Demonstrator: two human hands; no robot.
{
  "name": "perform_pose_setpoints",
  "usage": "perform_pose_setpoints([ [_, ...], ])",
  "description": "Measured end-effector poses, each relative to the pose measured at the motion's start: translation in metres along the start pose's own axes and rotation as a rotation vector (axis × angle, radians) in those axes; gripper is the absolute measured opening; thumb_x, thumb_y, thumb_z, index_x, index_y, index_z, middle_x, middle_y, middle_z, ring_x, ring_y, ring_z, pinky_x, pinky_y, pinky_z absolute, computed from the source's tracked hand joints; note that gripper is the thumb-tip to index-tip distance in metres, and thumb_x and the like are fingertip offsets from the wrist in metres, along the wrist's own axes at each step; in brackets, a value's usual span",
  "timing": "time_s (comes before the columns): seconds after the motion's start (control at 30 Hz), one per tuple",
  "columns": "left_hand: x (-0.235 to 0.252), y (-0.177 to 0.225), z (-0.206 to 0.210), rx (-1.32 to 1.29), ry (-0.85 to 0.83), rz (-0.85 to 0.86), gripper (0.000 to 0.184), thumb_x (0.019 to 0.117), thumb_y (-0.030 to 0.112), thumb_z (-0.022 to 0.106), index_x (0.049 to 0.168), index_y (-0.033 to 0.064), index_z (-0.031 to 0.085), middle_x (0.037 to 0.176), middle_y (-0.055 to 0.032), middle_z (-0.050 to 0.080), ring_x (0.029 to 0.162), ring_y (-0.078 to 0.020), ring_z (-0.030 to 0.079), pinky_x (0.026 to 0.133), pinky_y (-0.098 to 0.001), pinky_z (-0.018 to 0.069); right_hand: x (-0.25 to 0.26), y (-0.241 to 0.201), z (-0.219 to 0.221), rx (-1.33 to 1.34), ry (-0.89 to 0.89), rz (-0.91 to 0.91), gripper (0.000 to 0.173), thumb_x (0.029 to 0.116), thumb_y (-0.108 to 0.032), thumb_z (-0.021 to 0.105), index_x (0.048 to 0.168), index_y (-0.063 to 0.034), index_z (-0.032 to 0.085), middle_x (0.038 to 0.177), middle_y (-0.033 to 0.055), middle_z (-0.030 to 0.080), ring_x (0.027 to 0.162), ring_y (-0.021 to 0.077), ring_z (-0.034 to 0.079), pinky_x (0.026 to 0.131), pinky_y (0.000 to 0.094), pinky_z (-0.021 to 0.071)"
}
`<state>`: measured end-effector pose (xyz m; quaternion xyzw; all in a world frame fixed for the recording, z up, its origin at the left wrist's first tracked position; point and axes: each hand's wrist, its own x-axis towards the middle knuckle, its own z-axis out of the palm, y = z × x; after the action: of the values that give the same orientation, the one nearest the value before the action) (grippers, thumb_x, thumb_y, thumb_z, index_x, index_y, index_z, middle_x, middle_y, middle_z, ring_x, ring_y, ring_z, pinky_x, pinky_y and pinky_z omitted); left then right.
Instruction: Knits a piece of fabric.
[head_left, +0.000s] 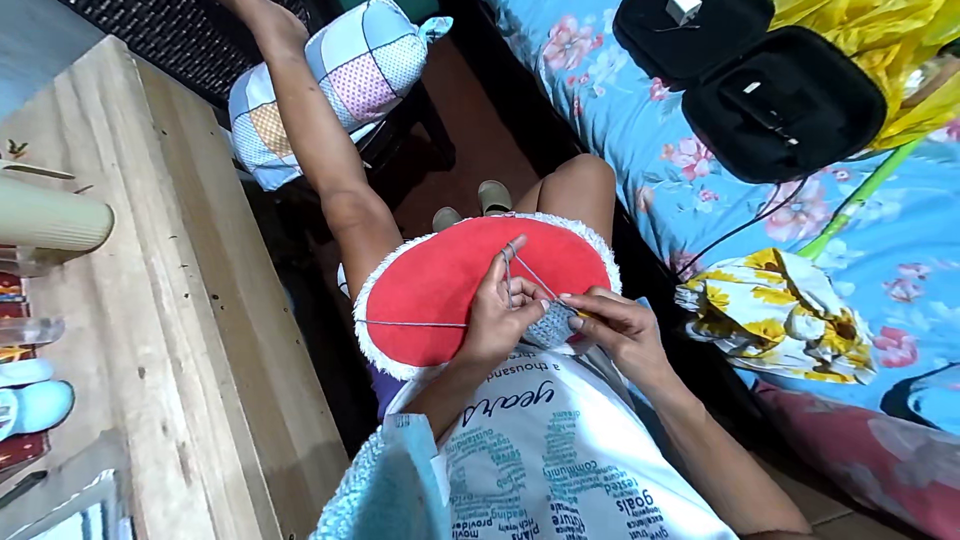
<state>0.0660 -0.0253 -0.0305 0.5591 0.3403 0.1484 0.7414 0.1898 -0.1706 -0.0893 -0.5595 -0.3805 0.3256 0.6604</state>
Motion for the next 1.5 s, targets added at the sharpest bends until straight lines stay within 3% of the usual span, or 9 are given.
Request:
perform_pose_setpoints([
  [0.07,0.008,-0.007,-0.002,0.063,0.017,0.015,0.081,0.0847,-0.011,0.063,0.156,0.0057,0.03,0.08,-0.0052,0.067,0.068,-0.0084,0.066,0.069,-0.0226,0.0566,0.002,0.008,-0.008,-0.255,-0.032,-0.088,0.029,0.0942,-0.001,0.059,0.117,-0.0057,0.077,0.094,0.003,0.066,0.086,0.0012,0.061,0.079,0.0151,0.052],
  [0.17,0.018,-0.018,-0.002,0.194,0.031,0.01,0.079,0.0865,-0.009,0.066,0.157,0.0087,0.032,0.08,-0.0046,0.067,0.066,-0.0076,0.064,0.067,-0.0219,0.055,0.002,0.018,-0.012,-0.536,-0.041,-0.144,0.032,0.0962,-0.006,0.056,0.118,-0.0143,0.078,0.09,0.009,0.067,0.076,0.012,0.063,0.068,0.0275,0.0526],
  [0.3,0.029,-0.033,-0.003,0.361,0.028,0.043,0.073,0.0876,-0.004,0.066,0.154,0.0092,0.039,0.078,-0.0029,0.064,0.064,-0.0069,0.06,0.063,-0.022,0.0523,0.0,0.022,-0.008,-0.709,-0.029,-0.138,0.035,0.0944,-0.006,0.056,0.118,-0.0159,0.078,0.087,0.0116,0.067,0.067,0.0207,0.063,0.056,0.0378,0.0508],
  [0.77,0.031,-0.042,-0.001,0.492,0.046,0.066,0.06,0.0919,-0.001,0.063,0.149,0.0059,0.046,0.082,-0.002,0.067,0.066,-0.0058,0.059,0.065,-0.0224,0.0505,-0.001,0.02,0.004,-0.967,-0.017,-0.154,0.037,0.088,-0.004,0.059,0.118,-0.0136,0.078,0.084,0.0154,0.066,0.061,0.0291,0.064,0.048,0.0424,0.0496],
  [1.2,0.032,-0.045,0.0,0.55,0.05,0.071,0.054,0.092,-0.001,0.062,0.145,0.0047,0.05,0.082,-0.0025,0.066,0.068,-0.0074,0.061,0.067,-0.0235,0.052,-0.003,0.021,0.009,-0.972,0.002,-0.095,0.038,0.0873,-0.002,0.06,0.119,-0.0133,0.078,0.086,0.0157,0.066,0.061,0.0289,0.064,0.049,0.0432,0.0504],
  [1.5,0.032,-0.049,0.002,0.646,0.032,0.113,0.052,0.0932,0.001,0.06,0.144,0.0033,0.053,0.084,-0.0056,0.068,0.071,-0.0105,0.063,0.07,-0.026,0.0533,-0.002,0.018,0.016,-1.03,-0.011,-0.021,0.044,0.082,0.001,0.062,0.121,-0.0123,0.077,0.09,0.0184,0.067,0.06,0.0324,0.065,0.048,0.0465,0.0515],
])
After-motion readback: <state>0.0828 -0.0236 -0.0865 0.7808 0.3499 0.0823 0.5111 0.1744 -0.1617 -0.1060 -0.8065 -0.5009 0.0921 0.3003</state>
